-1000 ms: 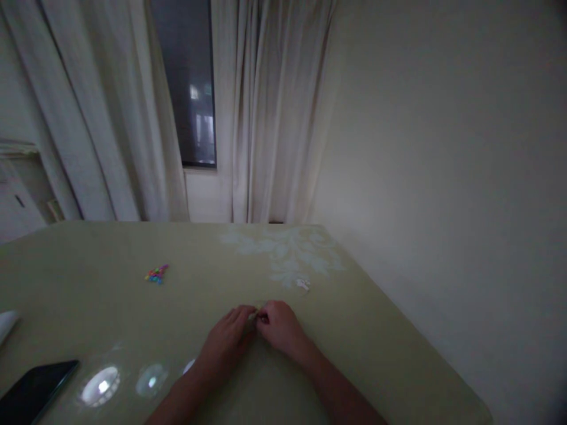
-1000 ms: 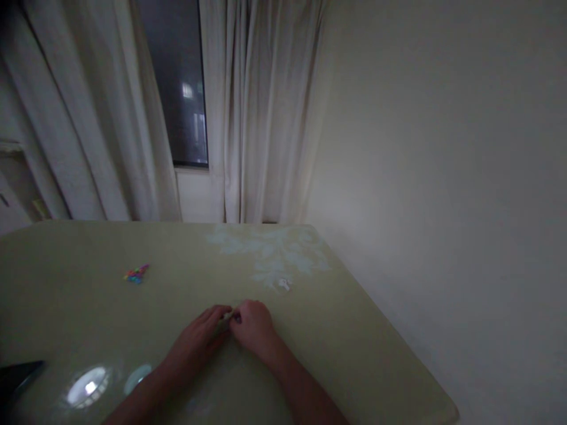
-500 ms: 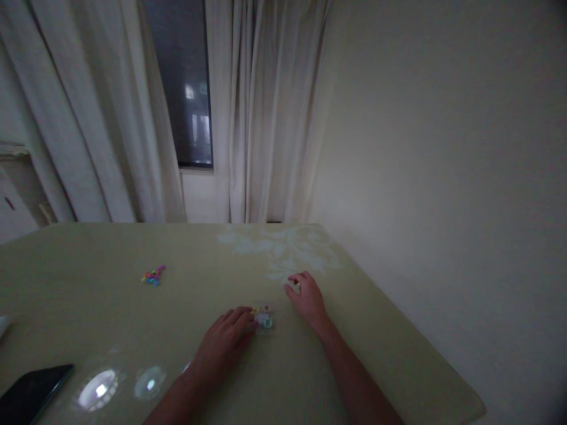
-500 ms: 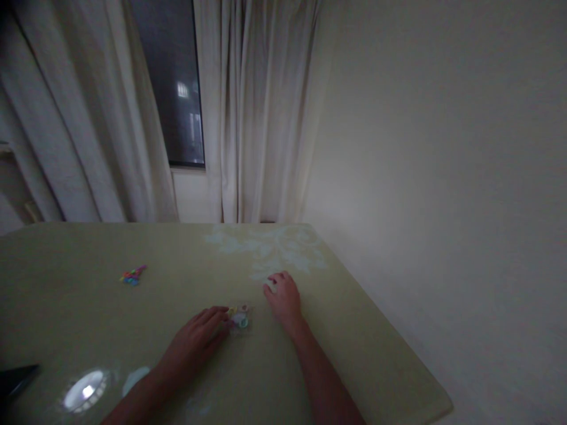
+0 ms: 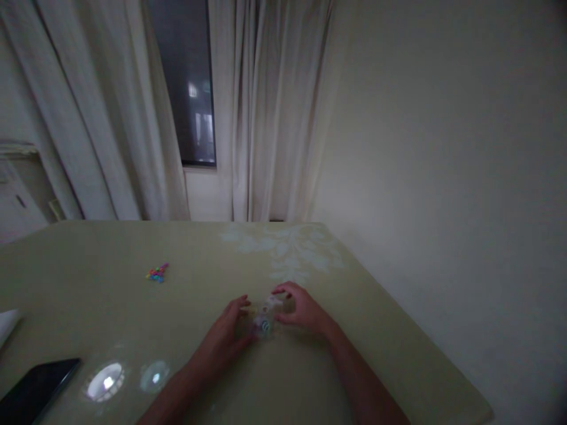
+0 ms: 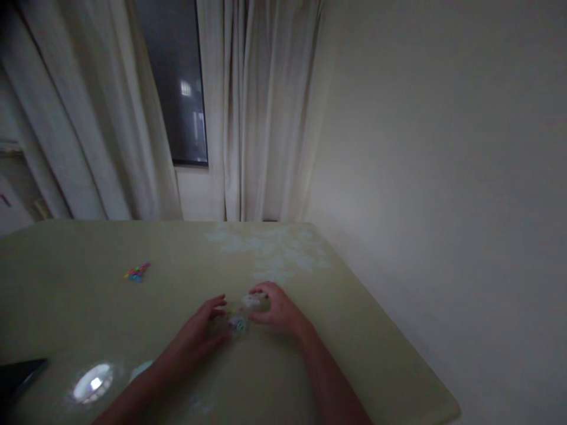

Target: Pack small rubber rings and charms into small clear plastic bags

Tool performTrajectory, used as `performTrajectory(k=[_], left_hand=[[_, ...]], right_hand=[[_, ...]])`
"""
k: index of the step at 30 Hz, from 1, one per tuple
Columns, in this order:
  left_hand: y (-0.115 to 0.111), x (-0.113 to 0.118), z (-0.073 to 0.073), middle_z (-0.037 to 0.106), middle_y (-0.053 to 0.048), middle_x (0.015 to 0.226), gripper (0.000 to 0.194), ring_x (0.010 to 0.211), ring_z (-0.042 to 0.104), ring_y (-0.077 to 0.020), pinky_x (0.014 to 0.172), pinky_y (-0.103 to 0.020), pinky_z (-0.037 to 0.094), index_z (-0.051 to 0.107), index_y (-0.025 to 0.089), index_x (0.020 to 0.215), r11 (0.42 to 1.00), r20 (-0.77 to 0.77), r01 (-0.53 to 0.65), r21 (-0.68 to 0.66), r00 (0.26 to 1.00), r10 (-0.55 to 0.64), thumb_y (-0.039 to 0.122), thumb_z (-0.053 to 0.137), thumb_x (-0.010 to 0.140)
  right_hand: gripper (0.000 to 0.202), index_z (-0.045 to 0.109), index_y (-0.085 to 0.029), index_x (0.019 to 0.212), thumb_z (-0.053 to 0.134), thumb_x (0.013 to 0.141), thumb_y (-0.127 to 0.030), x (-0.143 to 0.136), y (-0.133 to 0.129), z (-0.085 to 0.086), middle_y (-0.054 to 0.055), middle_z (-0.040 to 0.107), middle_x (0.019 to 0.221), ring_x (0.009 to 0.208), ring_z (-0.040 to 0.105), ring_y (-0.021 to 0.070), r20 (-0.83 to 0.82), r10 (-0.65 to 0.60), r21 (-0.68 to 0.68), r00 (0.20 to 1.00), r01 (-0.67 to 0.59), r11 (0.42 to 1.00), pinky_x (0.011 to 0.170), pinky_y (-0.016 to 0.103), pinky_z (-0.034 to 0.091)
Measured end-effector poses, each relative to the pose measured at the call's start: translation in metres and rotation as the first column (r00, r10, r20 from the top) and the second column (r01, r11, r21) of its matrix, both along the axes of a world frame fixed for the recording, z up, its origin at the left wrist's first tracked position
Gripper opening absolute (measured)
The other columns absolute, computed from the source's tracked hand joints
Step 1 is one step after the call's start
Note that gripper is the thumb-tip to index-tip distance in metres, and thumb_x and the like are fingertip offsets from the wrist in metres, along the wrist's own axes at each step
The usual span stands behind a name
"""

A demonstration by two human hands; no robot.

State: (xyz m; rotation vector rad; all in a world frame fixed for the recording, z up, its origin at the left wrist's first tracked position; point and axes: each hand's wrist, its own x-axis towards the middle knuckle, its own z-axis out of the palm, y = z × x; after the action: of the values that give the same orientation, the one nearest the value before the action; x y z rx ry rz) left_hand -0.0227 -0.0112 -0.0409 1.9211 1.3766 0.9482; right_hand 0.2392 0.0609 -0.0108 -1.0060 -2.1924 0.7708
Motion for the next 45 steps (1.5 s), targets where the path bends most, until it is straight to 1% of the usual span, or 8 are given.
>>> performTrajectory(k=[4, 13, 18, 20, 23, 32, 37, 45], left_hand=[[0.003, -0.003, -0.008, 0.062, -0.015, 0.144, 0.074, 0.129, 0.063, -0.0320, 0.111, -0.049, 0.048, 0.049, 0.024, 0.147, 1.000, 0.008, 0.009, -0.002, 1.000, -0.009, 0.023, 0.075, 0.078], [-0.001, -0.005, 0.015, 0.067, -0.011, 0.127, 0.049, 0.117, 0.067, -0.0300, 0.103, -0.044, 0.054, 0.066, 0.024, 0.126, 0.997, -0.073, 0.069, 0.042, 0.995, -0.066, 0.029, 0.077, 0.078], [-0.003, -0.012, 0.007, 0.049, -0.014, 0.157, 0.058, 0.140, 0.054, -0.0326, 0.113, -0.048, 0.048, 0.062, 0.028, 0.137, 0.985, -0.146, 0.114, 0.129, 0.985, -0.095, 0.027, 0.077, 0.081], [-0.002, -0.014, 0.004, 0.056, -0.012, 0.152, 0.062, 0.137, 0.057, -0.0319, 0.113, -0.049, 0.049, 0.060, 0.030, 0.141, 0.984, -0.181, 0.122, 0.134, 0.979, -0.096, 0.025, 0.076, 0.082], [0.000, -0.016, 0.003, 0.064, -0.011, 0.145, 0.057, 0.133, 0.062, -0.0309, 0.112, -0.047, 0.050, 0.063, 0.030, 0.140, 0.985, -0.221, 0.106, 0.134, 0.972, -0.075, 0.026, 0.074, 0.084], [0.006, -0.021, -0.012, 0.053, -0.008, 0.158, 0.061, 0.138, 0.058, -0.0281, 0.114, -0.047, 0.050, 0.054, 0.033, 0.149, 0.975, -0.305, 0.101, 0.197, 0.952, -0.037, 0.027, 0.067, 0.090], [0.007, -0.017, -0.003, 0.066, -0.005, 0.146, 0.052, 0.125, 0.068, -0.0290, 0.104, -0.045, 0.057, 0.067, 0.037, 0.136, 0.975, -0.358, 0.072, 0.211, 0.934, 0.008, 0.020, 0.068, 0.087], [0.001, -0.008, 0.012, 0.081, -0.003, 0.104, 0.029, 0.098, 0.073, -0.0235, 0.088, -0.035, 0.060, 0.080, 0.032, 0.100, 0.953, -0.361, 0.083, 0.291, 0.932, 0.029, 0.013, 0.058, 0.092]], right_hand=[[0.053, 0.073, -0.023, 0.121, 0.090, 0.070, -0.025, -0.021, -0.016, 0.001, 0.010, 0.066, 0.132, 0.125, 0.060, 0.0257, -0.019, 0.223, -0.003, 0.975, -0.223, 0.975, 0.109, 0.039, 0.044], [0.059, 0.073, -0.026, 0.129, 0.086, 0.072, -0.025, -0.022, -0.021, 0.002, 0.011, 0.061, 0.140, 0.125, 0.062, 0.0252, 0.044, 0.208, -0.021, 0.977, -0.207, 0.978, 0.110, 0.038, 0.046], [0.053, 0.075, -0.029, 0.126, 0.088, 0.075, -0.036, -0.021, -0.023, 0.010, 0.008, 0.067, 0.138, 0.138, 0.052, 0.0306, 0.120, 0.163, 0.034, 0.979, -0.168, 0.985, 0.118, 0.046, 0.036], [0.054, 0.076, -0.030, 0.124, 0.090, 0.073, -0.039, -0.021, -0.023, 0.011, 0.008, 0.069, 0.135, 0.141, 0.049, 0.0328, 0.168, 0.120, 0.073, 0.979, -0.134, 0.988, 0.121, 0.050, 0.032], [0.050, 0.077, -0.029, 0.124, 0.088, 0.076, -0.037, -0.023, -0.021, 0.011, 0.008, 0.069, 0.136, 0.128, 0.061, 0.0290, 0.182, 0.115, 0.039, 0.977, -0.124, 0.992, 0.113, 0.044, 0.043], [0.045, 0.070, -0.029, 0.135, 0.073, 0.090, -0.026, -0.034, -0.030, 0.008, 0.008, 0.063, 0.144, 0.136, 0.053, 0.0232, 0.173, 0.190, 0.123, 0.966, -0.213, 0.969, 0.118, 0.040, 0.036], [0.046, 0.070, -0.032, 0.134, 0.070, 0.089, -0.020, -0.037, -0.031, 0.002, 0.006, 0.064, 0.143, 0.131, 0.057, 0.0213, 0.155, 0.171, 0.129, 0.973, -0.192, 0.973, 0.116, 0.037, 0.039], [0.037, 0.069, -0.033, 0.134, 0.066, 0.097, -0.038, -0.046, -0.033, -0.001, 0.005, 0.067, 0.139, 0.128, 0.058, 0.0231, 0.268, 0.046, 0.235, 0.962, -0.112, 0.966, 0.114, 0.040, 0.039]])
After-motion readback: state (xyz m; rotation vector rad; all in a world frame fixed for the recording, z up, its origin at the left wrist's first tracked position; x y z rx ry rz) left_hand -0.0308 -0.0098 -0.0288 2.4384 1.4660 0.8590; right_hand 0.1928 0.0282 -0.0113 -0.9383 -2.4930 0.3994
